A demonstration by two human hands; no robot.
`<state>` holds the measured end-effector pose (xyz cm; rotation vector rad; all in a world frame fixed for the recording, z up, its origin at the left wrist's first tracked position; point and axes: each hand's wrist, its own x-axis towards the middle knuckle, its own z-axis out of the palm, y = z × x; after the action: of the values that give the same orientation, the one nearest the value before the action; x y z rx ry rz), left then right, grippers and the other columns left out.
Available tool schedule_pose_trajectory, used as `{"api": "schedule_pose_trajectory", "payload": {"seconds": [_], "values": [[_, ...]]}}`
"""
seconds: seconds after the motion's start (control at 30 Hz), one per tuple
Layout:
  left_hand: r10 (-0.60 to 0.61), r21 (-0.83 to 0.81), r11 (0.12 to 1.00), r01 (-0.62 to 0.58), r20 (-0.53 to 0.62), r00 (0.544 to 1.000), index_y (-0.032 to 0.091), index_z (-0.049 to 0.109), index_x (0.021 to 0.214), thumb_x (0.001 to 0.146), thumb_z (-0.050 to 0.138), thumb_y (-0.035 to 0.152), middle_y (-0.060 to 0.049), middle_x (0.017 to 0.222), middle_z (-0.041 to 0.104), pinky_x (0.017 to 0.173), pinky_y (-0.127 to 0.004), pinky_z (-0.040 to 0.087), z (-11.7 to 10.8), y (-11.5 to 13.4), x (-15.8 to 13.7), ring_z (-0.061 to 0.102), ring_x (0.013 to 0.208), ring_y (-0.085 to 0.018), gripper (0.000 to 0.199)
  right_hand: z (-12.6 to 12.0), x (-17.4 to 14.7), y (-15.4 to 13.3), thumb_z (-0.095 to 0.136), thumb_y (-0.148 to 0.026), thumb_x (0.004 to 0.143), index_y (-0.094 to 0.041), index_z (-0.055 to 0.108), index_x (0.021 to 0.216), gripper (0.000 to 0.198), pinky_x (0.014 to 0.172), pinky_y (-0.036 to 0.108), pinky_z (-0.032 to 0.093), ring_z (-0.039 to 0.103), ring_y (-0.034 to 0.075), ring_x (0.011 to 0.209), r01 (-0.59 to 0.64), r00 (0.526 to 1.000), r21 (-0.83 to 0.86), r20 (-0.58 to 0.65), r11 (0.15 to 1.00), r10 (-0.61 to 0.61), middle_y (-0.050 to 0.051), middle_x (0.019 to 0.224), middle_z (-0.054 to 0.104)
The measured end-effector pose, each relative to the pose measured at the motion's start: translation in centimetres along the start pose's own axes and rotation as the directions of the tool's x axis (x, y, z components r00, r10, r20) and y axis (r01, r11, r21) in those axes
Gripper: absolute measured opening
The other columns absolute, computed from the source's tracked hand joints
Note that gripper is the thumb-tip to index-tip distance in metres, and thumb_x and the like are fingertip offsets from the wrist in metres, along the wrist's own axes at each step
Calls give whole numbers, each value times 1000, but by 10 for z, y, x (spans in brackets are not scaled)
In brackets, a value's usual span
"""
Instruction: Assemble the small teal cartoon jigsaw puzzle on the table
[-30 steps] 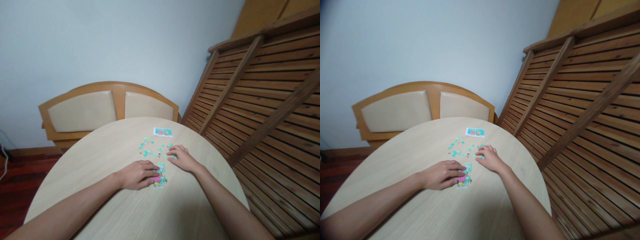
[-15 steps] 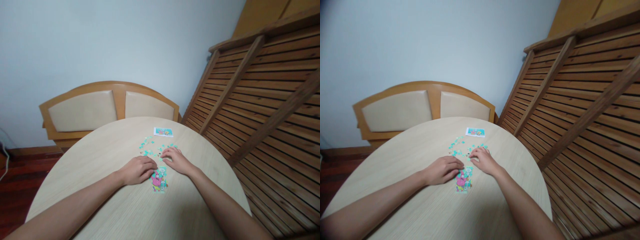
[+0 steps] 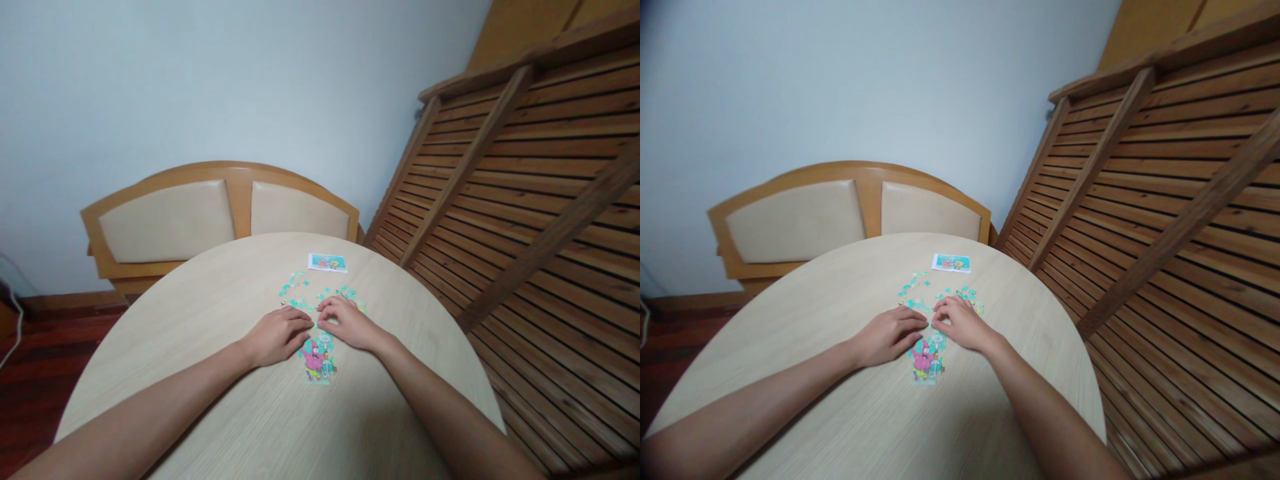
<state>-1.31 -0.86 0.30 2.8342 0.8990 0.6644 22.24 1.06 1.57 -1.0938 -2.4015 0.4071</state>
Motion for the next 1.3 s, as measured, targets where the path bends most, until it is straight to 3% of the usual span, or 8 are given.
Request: {"api": "schedule_pose_trajectory", "payload": {"seconds": [0.13, 0.33, 0.63, 0.93, 1.1, 1.3], "values": [[-130, 44, 990, 132, -31, 991, 21, 68, 116, 98, 53, 32, -8, 105, 69, 89, -37, 49, 5, 2, 7, 62, 99, -24, 26, -13, -4, 1, 66, -31, 89, -24, 73, 85, 10, 102, 40, 37, 57, 22, 112, 3, 997, -2, 77, 1000, -3, 4, 109, 68], [-199, -34, 979, 199, -11, 980, 22, 71, 104, 95, 59, 26, -6, 102, 66, 89, -34, 46, 8, 0, 15, 61, 97, -22, 16, -26, -10, 1, 77, -35, 78, -24, 70, 94, 21, 101, 39, 38, 55, 24, 112, -18, 977, 31, 211, 999, 11, 4, 109, 66], [-334, -221, 922, 317, -40, 942, 18, 68, 97, 86, 65, 21, -6, 91, 68, 87, -34, 45, 19, -6, 14, 59, 95, -24, 12, -22, -11, 4, 76, -36, 80, -23, 70, 96, 21, 99, 37, 40, 55, 24, 110, 0, 980, 41, 197, 999, -8, 4, 108, 65], [-341, -453, 845, 285, -47, 939, 17, 71, 85, 90, 58, 25, -1, 77, 71, 69, -24, 44, 19, 0, 12, 61, 70, -15, 15, -21, -11, 6, 76, -35, 80, -23, 69, 96, 21, 99, 37, 40, 55, 24, 109, 21, 982, 50, 188, 999, -30, 4, 106, 66], [-335, -444, 849, 287, -32, 942, 17, 73, 85, 88, 59, 22, 0, 74, 71, 65, -23, 42, 20, 2, 12, 59, 66, -14, 15, -20, -10, 7, 76, -34, 80, -22, 69, 96, 21, 99, 37, 40, 56, 24, 108, 25, 983, 48, 183, 999, -34, 4, 106, 66], [-344, -319, 897, 307, -65, 937, 19, 74, 85, 88, 57, 20, -1, 75, 71, 73, -26, 44, 17, 8, 13, 62, 74, -17, 17, -21, -9, 4, 77, -34, 80, -22, 70, 96, 21, 99, 38, 40, 56, 24, 108, 23, 980, 44, 195, 999, -31, 5, 106, 66]]}}
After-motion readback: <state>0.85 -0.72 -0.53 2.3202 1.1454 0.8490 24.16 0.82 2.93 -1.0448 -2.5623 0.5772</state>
